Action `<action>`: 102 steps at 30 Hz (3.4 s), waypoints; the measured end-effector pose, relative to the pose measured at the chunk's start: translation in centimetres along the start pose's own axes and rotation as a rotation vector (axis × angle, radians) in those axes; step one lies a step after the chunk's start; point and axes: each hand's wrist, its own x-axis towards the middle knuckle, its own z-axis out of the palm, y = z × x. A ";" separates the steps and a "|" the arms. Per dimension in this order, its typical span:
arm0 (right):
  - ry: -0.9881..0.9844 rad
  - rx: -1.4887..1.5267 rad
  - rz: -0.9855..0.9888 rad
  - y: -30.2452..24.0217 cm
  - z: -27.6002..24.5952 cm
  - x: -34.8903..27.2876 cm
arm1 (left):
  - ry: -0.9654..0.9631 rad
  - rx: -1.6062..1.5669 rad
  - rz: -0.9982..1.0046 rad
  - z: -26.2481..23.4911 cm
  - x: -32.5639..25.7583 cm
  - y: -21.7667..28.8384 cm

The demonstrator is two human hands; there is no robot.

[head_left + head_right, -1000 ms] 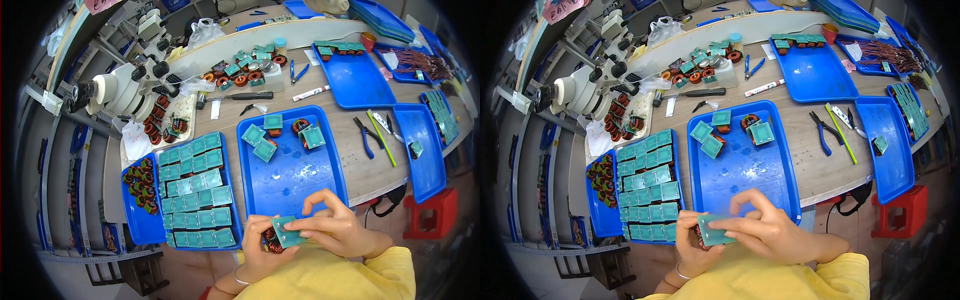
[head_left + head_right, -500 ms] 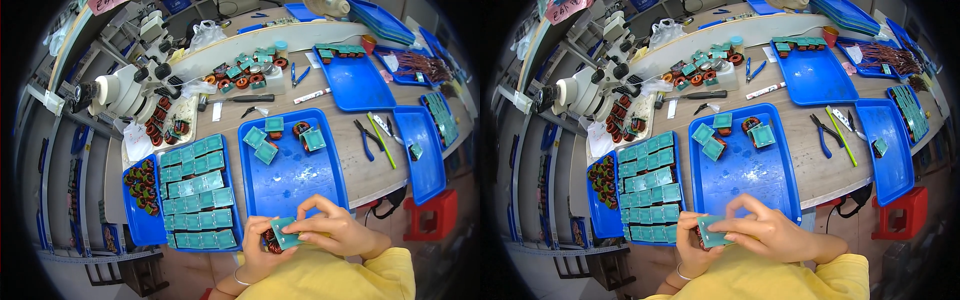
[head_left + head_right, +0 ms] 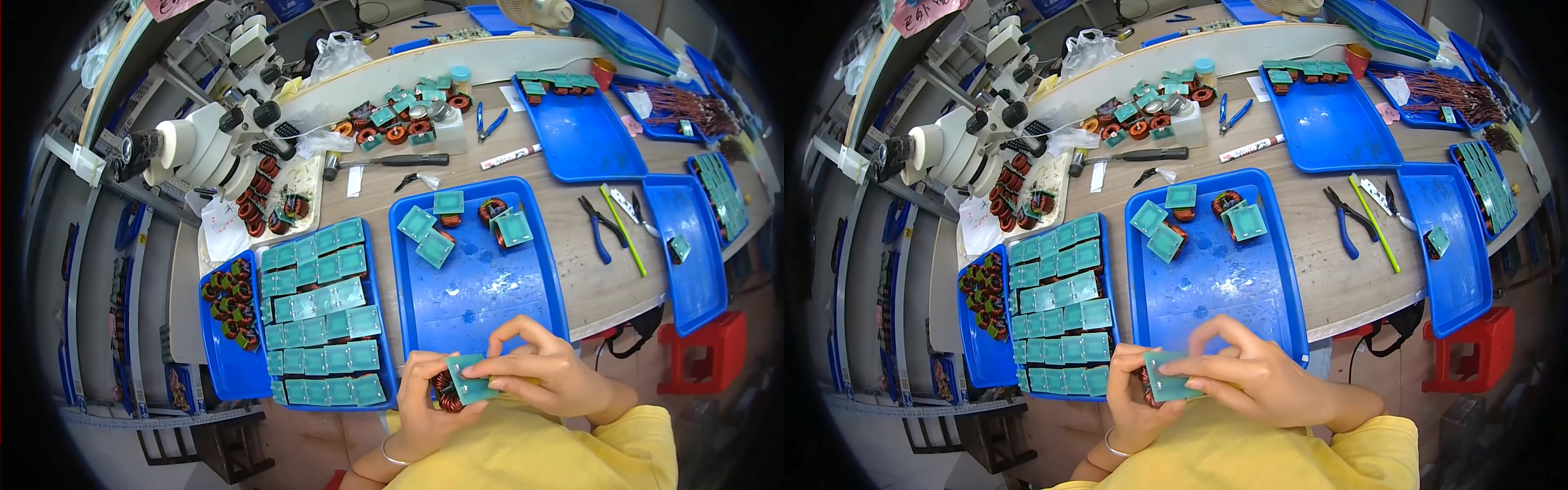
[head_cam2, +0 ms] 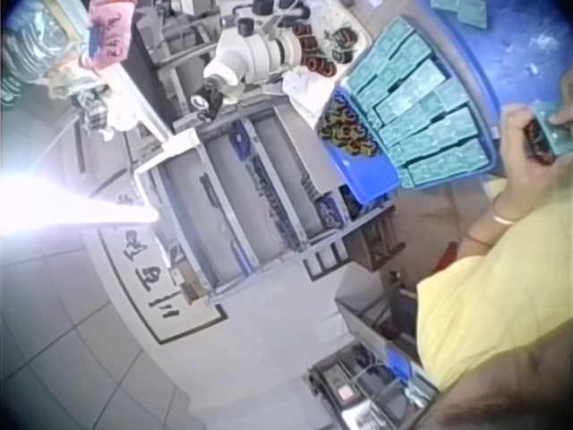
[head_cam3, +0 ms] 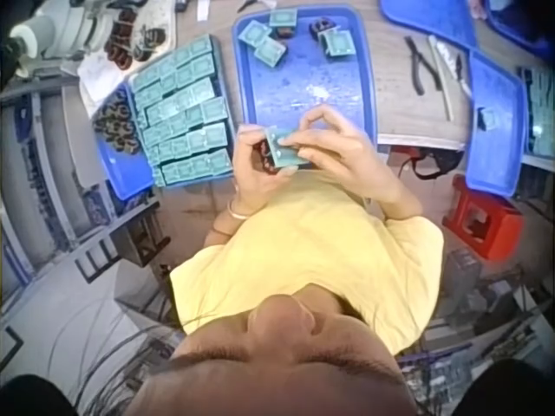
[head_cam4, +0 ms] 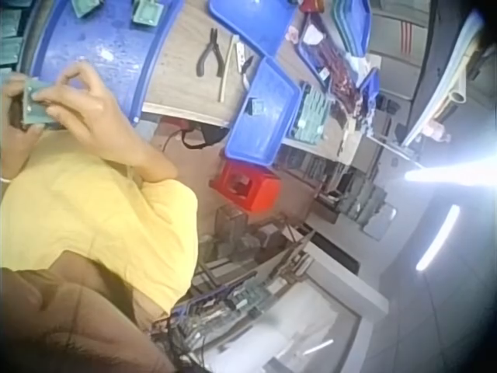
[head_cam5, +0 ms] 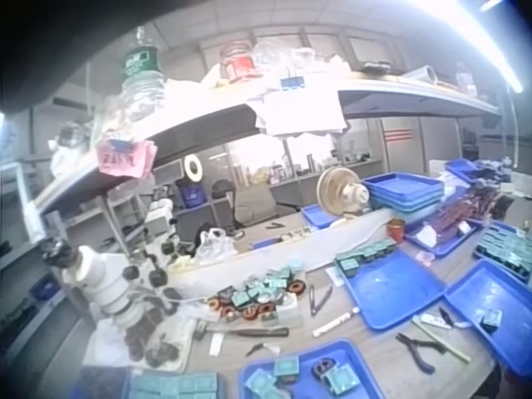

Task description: Assembling and checking small electronic components at a workbench.

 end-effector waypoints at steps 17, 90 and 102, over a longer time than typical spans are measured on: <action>0.298 0.251 0.032 1.0 -1.1 0.0 | -0.121 -1.253 -0.703 -0.7 1.0 0.7; 0.181 0.065 -0.005 -0.2 -0.8 1.8 | 0.041 -0.700 -0.260 -0.8 0.2 0.0; 0.187 0.183 0.048 0.0 -0.6 1.3 | -0.193 -1.312 -0.558 -0.8 0.7 0.1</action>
